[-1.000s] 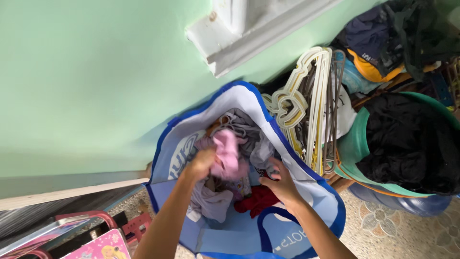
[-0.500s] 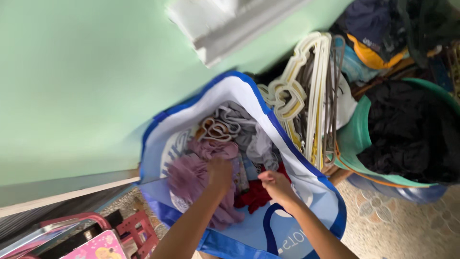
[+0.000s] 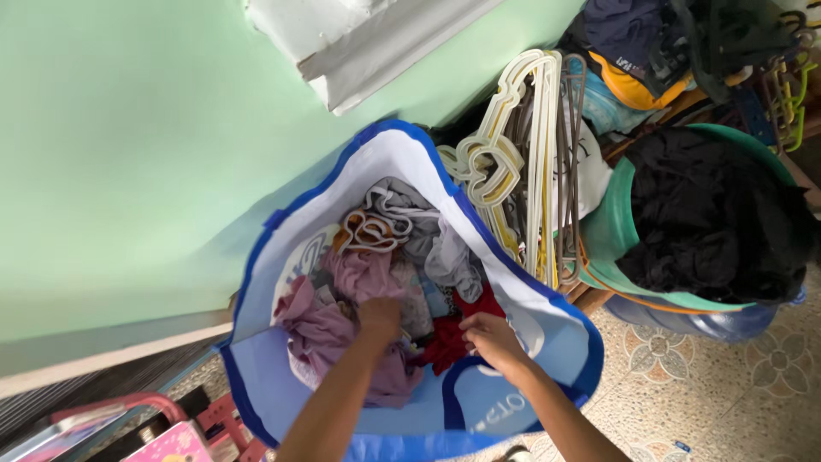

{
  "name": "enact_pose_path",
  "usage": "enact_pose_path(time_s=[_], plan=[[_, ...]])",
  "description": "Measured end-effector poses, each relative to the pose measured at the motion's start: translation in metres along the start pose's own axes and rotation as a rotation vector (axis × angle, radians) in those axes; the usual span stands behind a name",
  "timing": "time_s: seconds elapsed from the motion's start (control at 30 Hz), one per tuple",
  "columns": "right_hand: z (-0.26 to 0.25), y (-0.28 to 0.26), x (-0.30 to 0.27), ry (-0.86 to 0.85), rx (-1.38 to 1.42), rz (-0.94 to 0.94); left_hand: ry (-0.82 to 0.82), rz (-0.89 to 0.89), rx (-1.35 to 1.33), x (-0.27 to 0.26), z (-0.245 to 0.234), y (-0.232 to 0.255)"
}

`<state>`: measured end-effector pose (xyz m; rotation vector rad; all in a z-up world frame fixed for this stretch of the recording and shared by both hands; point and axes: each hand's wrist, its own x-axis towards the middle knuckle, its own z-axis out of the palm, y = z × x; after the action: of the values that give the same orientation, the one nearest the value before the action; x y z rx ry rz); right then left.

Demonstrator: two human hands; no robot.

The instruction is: The person takes various items of clothing from a blue laundry bag, places them onto hangers, and hangs them onto a metal drying rack.

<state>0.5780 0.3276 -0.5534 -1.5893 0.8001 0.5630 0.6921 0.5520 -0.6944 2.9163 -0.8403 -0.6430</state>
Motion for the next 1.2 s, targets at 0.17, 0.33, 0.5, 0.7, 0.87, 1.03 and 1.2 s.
enact_pose_path(time_s=[0.17,0.33,0.5,0.7,0.87,1.03,1.2], plan=[[0.014,-0.019,-0.03,-0.089,-0.215,-0.042,-0.377,0.101,-0.299,-0.051,-0.142,-0.024],[0.024,-0.044,-0.074,-0.184,0.084,-0.242,-0.075,0.321,-1.306,-0.082,-0.201,-0.044],[-0.007,-0.057,-0.096,-0.297,0.344,-0.223,-0.092,-0.18,-1.833,-0.109,-0.239,-0.033],[-0.031,-0.107,-0.134,-0.29,0.759,-0.345,0.909,-0.164,-0.673,-0.148,-0.258,0.045],[-0.033,-0.13,-0.15,-0.288,0.481,-0.442,0.361,0.005,-1.32,-0.158,-0.275,0.111],[-0.052,-0.149,-0.176,-0.296,0.416,-0.248,0.133,0.226,-1.253,-0.14,-0.258,0.109],[-0.065,-0.156,-0.154,-0.029,-0.162,-0.625,0.312,0.04,-0.871,-0.151,-0.277,0.104]])
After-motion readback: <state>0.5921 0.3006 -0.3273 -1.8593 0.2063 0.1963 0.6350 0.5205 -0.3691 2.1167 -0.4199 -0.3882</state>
